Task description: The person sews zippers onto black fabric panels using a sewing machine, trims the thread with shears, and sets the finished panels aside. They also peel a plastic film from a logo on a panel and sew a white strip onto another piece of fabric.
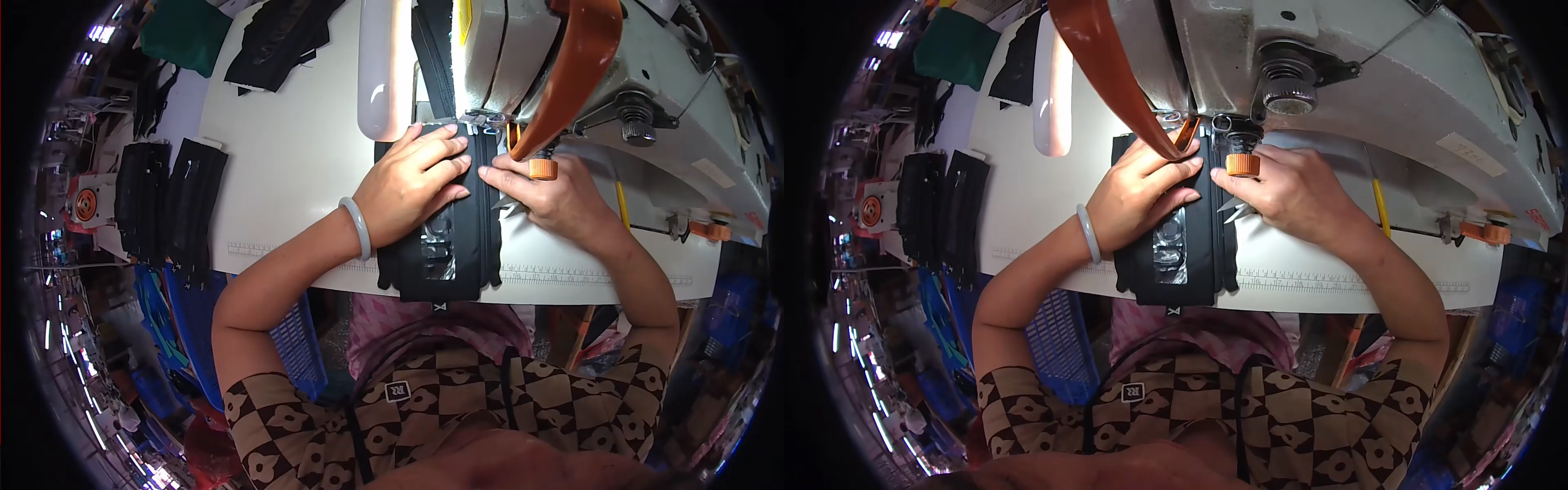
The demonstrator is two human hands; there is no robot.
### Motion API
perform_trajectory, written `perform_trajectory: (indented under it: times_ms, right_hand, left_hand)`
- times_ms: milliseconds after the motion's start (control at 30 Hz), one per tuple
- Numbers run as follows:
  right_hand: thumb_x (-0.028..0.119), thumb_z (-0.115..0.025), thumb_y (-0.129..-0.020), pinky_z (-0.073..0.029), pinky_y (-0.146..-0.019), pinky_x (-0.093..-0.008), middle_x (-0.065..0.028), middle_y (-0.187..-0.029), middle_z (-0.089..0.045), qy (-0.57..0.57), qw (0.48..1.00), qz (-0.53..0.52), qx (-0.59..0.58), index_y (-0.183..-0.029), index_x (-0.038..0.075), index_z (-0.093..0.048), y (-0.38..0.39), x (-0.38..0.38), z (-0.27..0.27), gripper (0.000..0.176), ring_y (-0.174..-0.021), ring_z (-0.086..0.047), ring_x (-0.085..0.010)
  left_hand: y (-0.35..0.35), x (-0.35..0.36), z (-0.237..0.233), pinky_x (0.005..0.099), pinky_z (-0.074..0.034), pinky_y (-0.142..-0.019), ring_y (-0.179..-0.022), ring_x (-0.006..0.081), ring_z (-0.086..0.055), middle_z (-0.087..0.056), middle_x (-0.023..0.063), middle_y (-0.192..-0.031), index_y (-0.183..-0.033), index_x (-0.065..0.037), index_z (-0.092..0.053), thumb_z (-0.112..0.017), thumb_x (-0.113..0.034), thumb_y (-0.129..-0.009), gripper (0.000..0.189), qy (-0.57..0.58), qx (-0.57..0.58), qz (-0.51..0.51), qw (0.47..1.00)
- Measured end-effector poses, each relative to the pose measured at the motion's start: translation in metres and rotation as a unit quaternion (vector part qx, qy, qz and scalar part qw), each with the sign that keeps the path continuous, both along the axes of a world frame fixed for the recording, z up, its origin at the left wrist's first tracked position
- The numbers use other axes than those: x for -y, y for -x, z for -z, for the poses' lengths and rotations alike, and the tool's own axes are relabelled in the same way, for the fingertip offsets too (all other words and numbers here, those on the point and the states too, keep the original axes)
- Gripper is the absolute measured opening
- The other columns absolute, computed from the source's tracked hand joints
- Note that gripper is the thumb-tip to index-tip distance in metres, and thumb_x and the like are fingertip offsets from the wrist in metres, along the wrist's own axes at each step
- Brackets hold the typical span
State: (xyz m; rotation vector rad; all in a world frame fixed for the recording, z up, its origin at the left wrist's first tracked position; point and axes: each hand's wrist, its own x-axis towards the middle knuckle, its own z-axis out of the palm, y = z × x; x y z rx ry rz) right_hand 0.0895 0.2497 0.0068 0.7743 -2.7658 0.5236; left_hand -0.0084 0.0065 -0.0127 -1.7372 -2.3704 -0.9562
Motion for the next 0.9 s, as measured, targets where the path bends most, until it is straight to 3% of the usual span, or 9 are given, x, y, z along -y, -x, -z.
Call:
perform_trajectory:
  times_ms: [333,467,567,633,700,733,900]
  right_hand:
    - [-0.004,-0.068,-0.076,-0.058,-0.081,-0.0399,-0.0078,-0.103,-0.073,-0.026,0.999,0.044,0.008,-0.121,0.019,-0.073,0.003,-0.002,0.009,0.051,-0.095,-0.071,-0.0262]
    - [-0.001,-0.068,-0.082,-0.057,-0.084,-0.0412,-0.0109,-0.108,-0.072,-0.052,0.996,0.059,0.044,-0.129,0.024,-0.069,0.002,-0.005,0.013,0.053,-0.1,-0.071,-0.0283]
    - [0.009,-0.065,-0.091,-0.055,-0.089,-0.042,-0.0153,-0.116,-0.07,0.04,0.949,0.206,0.236,-0.133,0.02,-0.065,-0.004,-0.001,-0.003,0.043,-0.104,-0.069,-0.0331]
    - [0.016,-0.066,-0.091,-0.055,-0.087,-0.0432,-0.0157,-0.115,-0.069,0.027,0.931,0.245,0.267,-0.132,0.017,-0.064,-0.002,-0.004,-0.019,0.041,-0.102,-0.068,-0.0348]
    - [0.026,-0.068,-0.09,-0.056,-0.084,-0.045,-0.0162,-0.113,-0.068,0.007,0.9,0.3,0.317,-0.131,0.011,-0.062,0.002,-0.009,-0.031,0.043,-0.1,-0.067,-0.0375]
    - [0.029,-0.068,-0.09,-0.056,-0.083,-0.0457,-0.0164,-0.113,-0.067,-0.001,0.888,0.316,0.333,-0.131,0.01,-0.062,0.005,-0.011,-0.034,0.045,-0.099,-0.067,-0.0384]
    - [0.035,-0.058,-0.094,-0.05,-0.093,-0.0474,-0.0138,-0.124,-0.061,-0.051,0.907,0.335,0.251,-0.136,0.01,-0.056,0.045,-0.063,0.017,0.049,-0.11,-0.061,-0.0346]
  left_hand:
    - [0.049,-0.014,0.001,0.0482,-0.046,-0.102,-0.124,0.0293,-0.06,-0.068,0.0108,-0.117,-0.103,-0.005,-0.073,-0.077,-0.026,-0.086,0.028,0.02,-0.044,0.001,0.999]
    - [0.061,-0.018,0.001,0.0441,-0.048,-0.099,-0.121,0.029,-0.062,-0.069,0.0098,-0.117,-0.099,-0.004,-0.074,-0.075,-0.025,-0.089,0.023,0.025,-0.061,0.0,0.998]
    - [0.069,-0.016,-0.003,0.0413,-0.05,-0.096,-0.119,0.0291,-0.062,-0.069,0.011,-0.117,-0.098,-0.004,-0.074,-0.072,-0.025,-0.091,0.022,0.019,0.022,0.001,1.0]
    - [0.081,-0.018,-0.007,0.0402,-0.05,-0.095,-0.118,0.0291,-0.062,-0.069,0.0117,-0.118,-0.098,-0.004,-0.074,-0.071,-0.025,-0.092,0.022,0.014,0.064,-0.002,0.998]
    - [0.112,-0.034,-0.01,0.0432,-0.05,-0.093,-0.118,0.0341,-0.061,-0.068,0.0156,-0.119,-0.106,-0.006,-0.073,-0.074,-0.039,-0.087,0.038,-0.043,0.208,-0.117,0.97]
    - [0.132,-0.049,-0.006,0.0445,-0.049,-0.093,-0.118,0.0348,-0.06,-0.067,0.016,-0.12,-0.107,-0.006,-0.073,-0.074,-0.04,-0.086,0.039,-0.066,0.218,-0.162,0.96]
    - [0.185,-0.109,0.027,0.051,-0.047,-0.094,-0.121,0.0384,-0.057,-0.064,0.018,-0.125,-0.113,-0.009,-0.071,-0.074,-0.044,-0.083,0.046,0.02,0.059,-0.275,0.96]
